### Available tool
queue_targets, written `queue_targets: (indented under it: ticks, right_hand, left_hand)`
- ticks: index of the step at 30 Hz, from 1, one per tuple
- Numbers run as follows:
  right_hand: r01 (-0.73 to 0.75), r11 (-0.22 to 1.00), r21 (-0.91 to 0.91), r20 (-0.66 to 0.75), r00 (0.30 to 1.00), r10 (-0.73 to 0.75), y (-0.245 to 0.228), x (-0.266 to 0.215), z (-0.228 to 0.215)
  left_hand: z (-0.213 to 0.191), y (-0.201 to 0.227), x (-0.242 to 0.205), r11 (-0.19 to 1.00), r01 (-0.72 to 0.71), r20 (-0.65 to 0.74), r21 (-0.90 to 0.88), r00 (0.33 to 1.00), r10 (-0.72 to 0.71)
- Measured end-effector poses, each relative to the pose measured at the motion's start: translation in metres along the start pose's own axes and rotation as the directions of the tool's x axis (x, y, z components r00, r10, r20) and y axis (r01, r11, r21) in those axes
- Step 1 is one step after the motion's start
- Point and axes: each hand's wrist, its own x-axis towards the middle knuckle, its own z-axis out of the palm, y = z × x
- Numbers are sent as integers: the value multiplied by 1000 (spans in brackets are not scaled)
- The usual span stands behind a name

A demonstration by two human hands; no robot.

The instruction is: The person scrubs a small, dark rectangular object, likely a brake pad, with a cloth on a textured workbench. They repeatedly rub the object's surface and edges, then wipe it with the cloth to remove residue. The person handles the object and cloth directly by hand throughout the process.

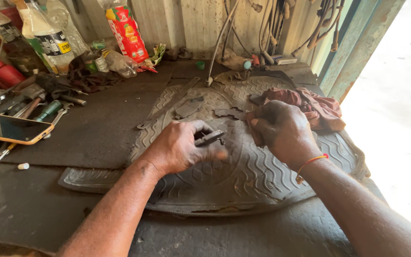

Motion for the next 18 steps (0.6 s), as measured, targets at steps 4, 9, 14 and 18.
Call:
queue_targets:
  ticks: [4, 9, 14, 18]
  right_hand:
    - [79, 995, -64, 27, 997, -78, -1, -2, 7]
    - [133, 979, -153, 59, 990, -125, -4, -3, 17]
    - [469, 862, -193, 1, 878, -478, -18, -11, 29]
    - [715, 659, -234, 94, 691, -717, -27, -16, 33]
  left_hand:
    - [1, 8, -2, 978, -195, -109, 68, 973, 202]
    - [4, 17, -6, 962, -127, -149, 241, 975, 166]
    - [2, 17, -6, 956, -87, -143, 280, 981, 131]
    - [1, 10, -3, 955, -122, -124, 269, 979, 160]
